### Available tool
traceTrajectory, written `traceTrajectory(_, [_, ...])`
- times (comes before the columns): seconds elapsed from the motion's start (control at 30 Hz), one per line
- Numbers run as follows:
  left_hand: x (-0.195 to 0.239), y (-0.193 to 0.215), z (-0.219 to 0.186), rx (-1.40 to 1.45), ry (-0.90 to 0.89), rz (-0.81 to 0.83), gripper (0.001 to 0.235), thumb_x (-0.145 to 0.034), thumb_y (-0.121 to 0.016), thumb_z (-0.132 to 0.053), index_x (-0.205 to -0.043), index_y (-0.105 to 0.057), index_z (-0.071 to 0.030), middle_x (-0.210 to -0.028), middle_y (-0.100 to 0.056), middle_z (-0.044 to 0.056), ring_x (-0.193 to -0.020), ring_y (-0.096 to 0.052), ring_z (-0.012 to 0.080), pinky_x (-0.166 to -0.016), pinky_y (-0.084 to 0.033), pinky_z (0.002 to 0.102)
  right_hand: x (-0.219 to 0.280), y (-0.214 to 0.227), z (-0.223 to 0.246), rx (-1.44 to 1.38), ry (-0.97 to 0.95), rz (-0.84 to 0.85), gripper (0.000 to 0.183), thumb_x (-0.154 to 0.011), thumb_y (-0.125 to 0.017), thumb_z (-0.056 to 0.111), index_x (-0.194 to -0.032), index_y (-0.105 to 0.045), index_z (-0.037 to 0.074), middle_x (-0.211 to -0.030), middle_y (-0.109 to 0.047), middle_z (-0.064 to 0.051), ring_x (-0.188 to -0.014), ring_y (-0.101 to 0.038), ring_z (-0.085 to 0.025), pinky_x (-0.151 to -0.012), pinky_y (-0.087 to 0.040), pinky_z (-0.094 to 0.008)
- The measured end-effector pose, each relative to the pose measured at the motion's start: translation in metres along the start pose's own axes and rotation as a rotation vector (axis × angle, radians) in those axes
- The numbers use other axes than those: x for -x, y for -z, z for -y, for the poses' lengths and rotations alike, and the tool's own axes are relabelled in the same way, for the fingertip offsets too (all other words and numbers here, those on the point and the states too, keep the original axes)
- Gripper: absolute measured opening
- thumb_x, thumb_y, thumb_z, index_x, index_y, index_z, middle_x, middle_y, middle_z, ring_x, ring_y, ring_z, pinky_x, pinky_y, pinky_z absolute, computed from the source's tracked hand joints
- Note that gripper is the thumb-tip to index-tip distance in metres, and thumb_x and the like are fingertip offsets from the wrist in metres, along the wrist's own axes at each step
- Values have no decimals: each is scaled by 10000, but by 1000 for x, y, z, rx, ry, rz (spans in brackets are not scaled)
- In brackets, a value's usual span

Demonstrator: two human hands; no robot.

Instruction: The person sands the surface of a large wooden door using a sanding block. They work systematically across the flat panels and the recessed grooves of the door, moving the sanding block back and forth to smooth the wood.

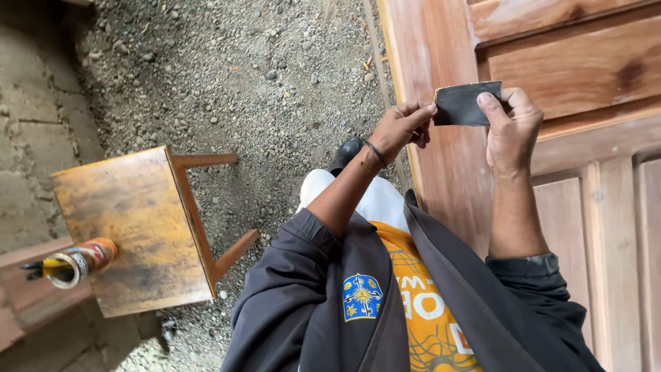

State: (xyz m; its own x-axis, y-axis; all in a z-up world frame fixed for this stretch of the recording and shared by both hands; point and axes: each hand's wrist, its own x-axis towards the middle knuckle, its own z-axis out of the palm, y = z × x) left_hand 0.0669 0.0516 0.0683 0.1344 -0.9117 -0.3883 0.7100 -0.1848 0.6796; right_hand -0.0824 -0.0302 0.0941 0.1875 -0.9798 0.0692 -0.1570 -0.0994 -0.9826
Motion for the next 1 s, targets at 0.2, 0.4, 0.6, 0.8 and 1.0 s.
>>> traceTrajectory(0.2, [1,11,9,-124,-76,-79,208,-773,-599,-233,-812,-594,-29,-529,-452,41,-455,-575,182,-380,-516,277,13,-16,19,-182,-122,98,149,-805,-661,-12,-739,-538,38,-634,-491,-50,-625,-492,-48,-514,-431,-185])
traceTrajectory(0.4, [2,18,23,-284,-105,-103,223,-776,-585,-288,-786,-606,-66,-524,-479,39,-480,-584,171,-414,-527,267,25,-22,18,-370,-365,161,35,-803,-594,57,-836,-587,68,-708,-555,-33,-653,-598,-94,-590,-541,-234])
traceTrajectory(0.6, [-2,20,36,-368,-79,-100,220,-801,-538,-268,-827,-590,-55,-613,-601,96,-526,-593,142,-455,-518,233,32,-2,28,-229,-284,193,176,-829,-571,94,-998,-570,44,-817,-526,-38,-738,-542,-68,-637,-521,-230])
traceTrajectory(0.8, [-6,12,42,-295,-81,21,272,-806,-550,-324,-852,-573,-57,-655,-626,118,-600,-621,174,-515,-519,252,39,-4,14,-532,-482,97,69,-789,-586,45,-849,-605,17,-715,-581,-103,-686,-640,-205,-637,-568,-355])
traceTrajectory(1.0, [-2,32,39,-806,-81,-219,307,-826,-516,-277,-1049,-512,-66,-976,-577,187,-877,-590,313,-743,-490,402,45,-5,-9,564,603,128,194,-860,-549,14,-1033,-576,-70,-1016,-562,-216,-943,-518,-379,-803,-415,-436])
